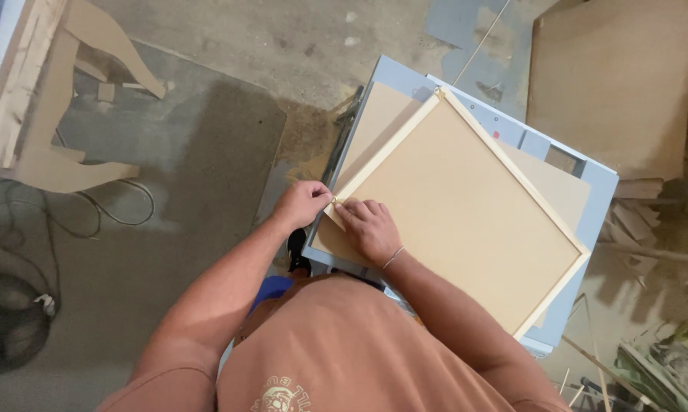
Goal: Assembling wooden frames by attaching hardware components like metal clips.
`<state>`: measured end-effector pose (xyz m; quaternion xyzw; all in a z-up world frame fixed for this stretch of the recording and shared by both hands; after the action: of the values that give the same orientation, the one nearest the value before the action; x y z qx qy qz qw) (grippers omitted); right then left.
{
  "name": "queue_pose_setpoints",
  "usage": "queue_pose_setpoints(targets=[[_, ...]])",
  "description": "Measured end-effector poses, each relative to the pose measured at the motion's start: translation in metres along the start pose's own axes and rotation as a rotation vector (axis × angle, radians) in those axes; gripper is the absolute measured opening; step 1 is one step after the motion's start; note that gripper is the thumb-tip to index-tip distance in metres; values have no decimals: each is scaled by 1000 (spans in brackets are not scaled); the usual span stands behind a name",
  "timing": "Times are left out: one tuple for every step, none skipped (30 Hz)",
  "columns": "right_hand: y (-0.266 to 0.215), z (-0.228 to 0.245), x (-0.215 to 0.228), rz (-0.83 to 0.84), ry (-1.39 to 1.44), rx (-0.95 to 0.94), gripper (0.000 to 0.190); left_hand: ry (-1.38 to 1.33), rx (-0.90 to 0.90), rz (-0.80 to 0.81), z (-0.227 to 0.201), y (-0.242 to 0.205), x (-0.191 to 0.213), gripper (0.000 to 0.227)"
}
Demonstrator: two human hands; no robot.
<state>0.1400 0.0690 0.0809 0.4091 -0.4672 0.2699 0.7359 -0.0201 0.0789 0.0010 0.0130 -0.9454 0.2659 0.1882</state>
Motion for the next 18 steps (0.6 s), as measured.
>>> queue_pose_setpoints(targets=[[-1,0,-1,-12,-13,-1,27,0,15,11,-3,-3,1,20],[0,1,0,-11,-14,-3,27,0,15,13,0,-1,0,20],[1,2,2,-15,-19,0,28,-11,25,12,3,2,-1,19],[1,2,4,-19,-23,3,29,-22,35,11,6,5,-3,19],[2,3,6,-18,-23,1,29,-22,36,13,6,5,-4,19],[3,5,9,-20,-30,-1,29,-25,36,14,6,4,-3,20],[5,7,11,-23,-37,-3,29,-29,36,15,7,4,-3,20],[4,7,11,-23,-38,-5,29,-29,36,17,8,6,-5,20],[3,7,12,-36,-35,-5,30,-39,42,12,10,8,-6,20],[3,8,13,-48,-31,-5,30,-49,49,7,12,9,-7,20],[0,7,11,-47,-30,-6,30,-49,50,9,15,10,-9,20],[-1,6,8,-49,-46,-1,31,-60,56,6,18,12,-11,19],[-3,5,6,-52,-61,4,31,-71,62,4,20,14,-12,19],[-4,5,6,-51,-62,3,31,-71,62,5,23,15,-13,19],[-5,6,6,-51,-70,1,32,-72,55,0,24,17,-13,19],[-5,5,5,-52,-79,0,32,-73,46,-5,25,19,-13,19],[-7,5,4,-53,-81,-1,32,-73,45,-5,25,18,-13,19],[-8,5,3,-56,-71,0,32,-90,47,-6,25,17,-13,20]])
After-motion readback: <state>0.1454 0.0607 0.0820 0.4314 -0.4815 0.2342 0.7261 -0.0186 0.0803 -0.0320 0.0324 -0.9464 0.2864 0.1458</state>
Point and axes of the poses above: each hand's wrist, its own y-axis towards the middle knuckle, its own x-axis out of the back of the hand, z = x × y, the point moved 9 cm from there along y, towards the middle knuckle, and after that the axes turned 1 degree about -z, right-handed, at the moved point
